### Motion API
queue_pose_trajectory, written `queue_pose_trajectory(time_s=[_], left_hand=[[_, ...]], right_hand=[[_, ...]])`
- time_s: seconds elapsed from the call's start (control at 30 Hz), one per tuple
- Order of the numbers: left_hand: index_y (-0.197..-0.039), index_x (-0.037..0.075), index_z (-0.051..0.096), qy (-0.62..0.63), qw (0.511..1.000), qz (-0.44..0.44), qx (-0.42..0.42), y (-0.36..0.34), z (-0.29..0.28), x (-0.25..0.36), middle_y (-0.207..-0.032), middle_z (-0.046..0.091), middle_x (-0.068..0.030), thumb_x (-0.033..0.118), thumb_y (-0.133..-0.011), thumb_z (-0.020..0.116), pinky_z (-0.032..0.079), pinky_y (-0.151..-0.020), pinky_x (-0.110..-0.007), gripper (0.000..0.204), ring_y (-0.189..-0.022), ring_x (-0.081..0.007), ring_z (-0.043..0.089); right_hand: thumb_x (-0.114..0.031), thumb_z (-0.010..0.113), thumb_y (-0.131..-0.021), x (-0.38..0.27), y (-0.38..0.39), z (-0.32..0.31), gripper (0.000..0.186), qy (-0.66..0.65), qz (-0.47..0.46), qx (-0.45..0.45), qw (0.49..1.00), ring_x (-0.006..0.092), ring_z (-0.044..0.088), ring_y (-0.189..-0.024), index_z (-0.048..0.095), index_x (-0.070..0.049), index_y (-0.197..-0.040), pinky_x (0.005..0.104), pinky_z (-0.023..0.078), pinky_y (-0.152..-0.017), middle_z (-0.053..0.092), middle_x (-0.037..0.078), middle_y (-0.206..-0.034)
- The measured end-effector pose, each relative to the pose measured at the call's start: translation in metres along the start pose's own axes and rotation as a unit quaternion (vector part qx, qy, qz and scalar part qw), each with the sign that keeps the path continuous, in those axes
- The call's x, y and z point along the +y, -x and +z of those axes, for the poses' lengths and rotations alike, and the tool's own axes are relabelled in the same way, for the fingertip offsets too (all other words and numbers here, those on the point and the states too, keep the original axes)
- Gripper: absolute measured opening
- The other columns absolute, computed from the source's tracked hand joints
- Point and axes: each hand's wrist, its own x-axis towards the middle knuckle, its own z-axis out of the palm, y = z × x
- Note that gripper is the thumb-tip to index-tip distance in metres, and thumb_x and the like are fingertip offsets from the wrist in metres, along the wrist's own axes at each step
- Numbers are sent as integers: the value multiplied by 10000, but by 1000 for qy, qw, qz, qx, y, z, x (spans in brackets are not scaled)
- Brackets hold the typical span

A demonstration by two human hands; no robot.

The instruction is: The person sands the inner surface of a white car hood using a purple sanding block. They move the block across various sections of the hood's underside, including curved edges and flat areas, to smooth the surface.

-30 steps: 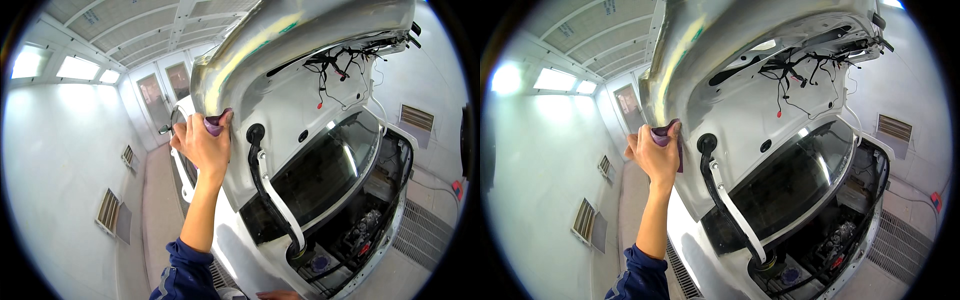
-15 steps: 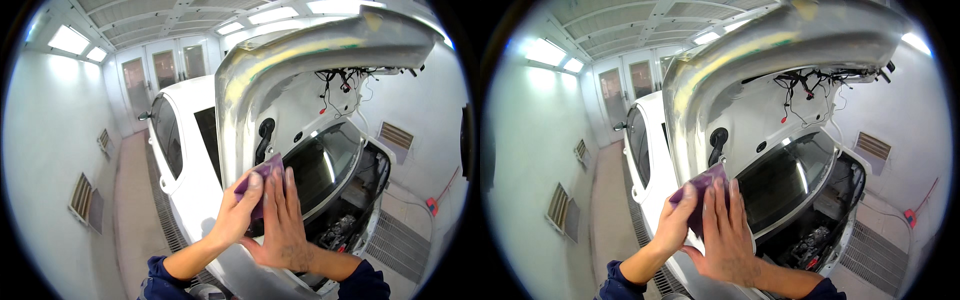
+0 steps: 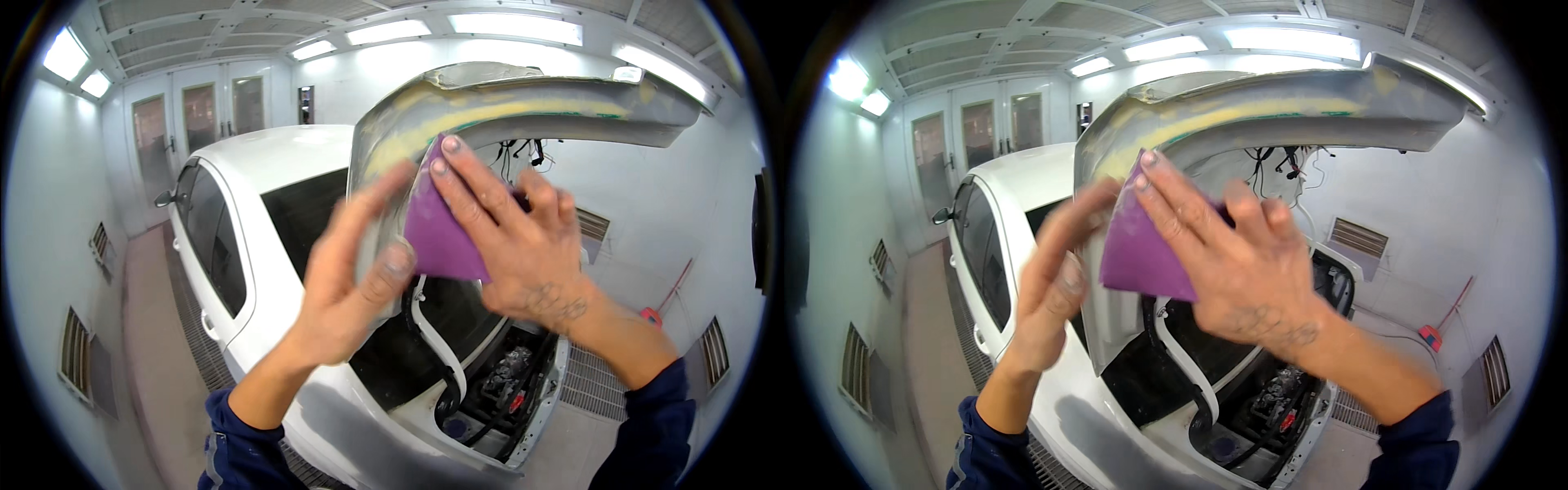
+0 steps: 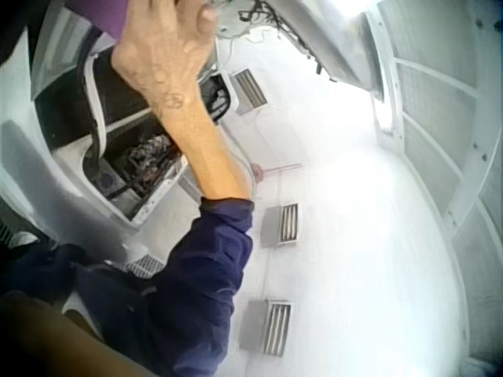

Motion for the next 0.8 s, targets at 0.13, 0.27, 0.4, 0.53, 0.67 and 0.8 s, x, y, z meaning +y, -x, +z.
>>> queue_pose_trajectory(time_s=[0.13, 0.27, 0.4, 0.53, 0.67, 0.8], left_hand=[[-1486, -39, 457, -340, 918, 157, 128, -45, -32, -43, -1415, 539, -251, 376, -1008, 611, 365, -1137, -449, 651, -1339, -372, 500], [-1458, -39, 492, -178, 978, 78, 75, -75, -40, -74, -1346, 601, -253, 394, -1036, 578, 395, -1110, -446, 611, -1291, -374, 537], [-1418, -7, 559, -110, 989, 71, 71, -82, -29, -86, -1224, 663, -256, 371, -1071, 525, 450, -1040, -429, 515, -1161, -374, 616], [-1394, 21, 596, -161, 979, 94, 88, -78, -30, -90, -1104, 690, -245, 359, -1070, 527, 491, -938, -431, 473, -1048, -370, 653], [-1386, 21, 604, -168, 974, 120, 95, -79, -32, -94, -1076, 696, -242, 339, -1064, 543, 504, -897, -430, 457, -984, -374, 666], [-1380, 13, 607, -179, 972, 109, 105, -79, -31, -94, -1067, 697, -247, 320, -1061, 552, 507, -890, -426, 447, -973, -374, 667]], right_hand=[[-184, 675, -754, 47, -19, -10, 729, 138, -89, -7, 986, 212, 455, -1001, 585, -200, -1477, 313, 312, -904, 526, -77, -1550], [-163, 665, -741, 49, -34, -25, 710, 171, -139, -34, 975, 176, 501, -972, 603, -134, -1448, 311, 322, -894, 551, -44, -1530], [-135, 658, -748, 38, -52, -21, 678, 135, -127, -61, 981, 161, 506, -969, 617, -104, -1424, 311, 324, -896, 550, -37, -1529], [-129, 649, -773, 34, -58, -19, 641, 170, -127, -43, 976, 151, 497, -940, 625, -93, -1413, 306, 323, -892, 552, -44, -1528], [-194, 657, -824, 38, -45, -26, 588, 216, -128, -43, 967, 144, 469, -893, 639, -113, -1406, 300, 316, -878, 554, -56, -1529], [-205, 657, -854, 42, -39, -27, 556, 217, -130, -33, 967, 146, 459, -889, 643, -148, -1407, 294, 314, -870, 550, -61, -1534]])
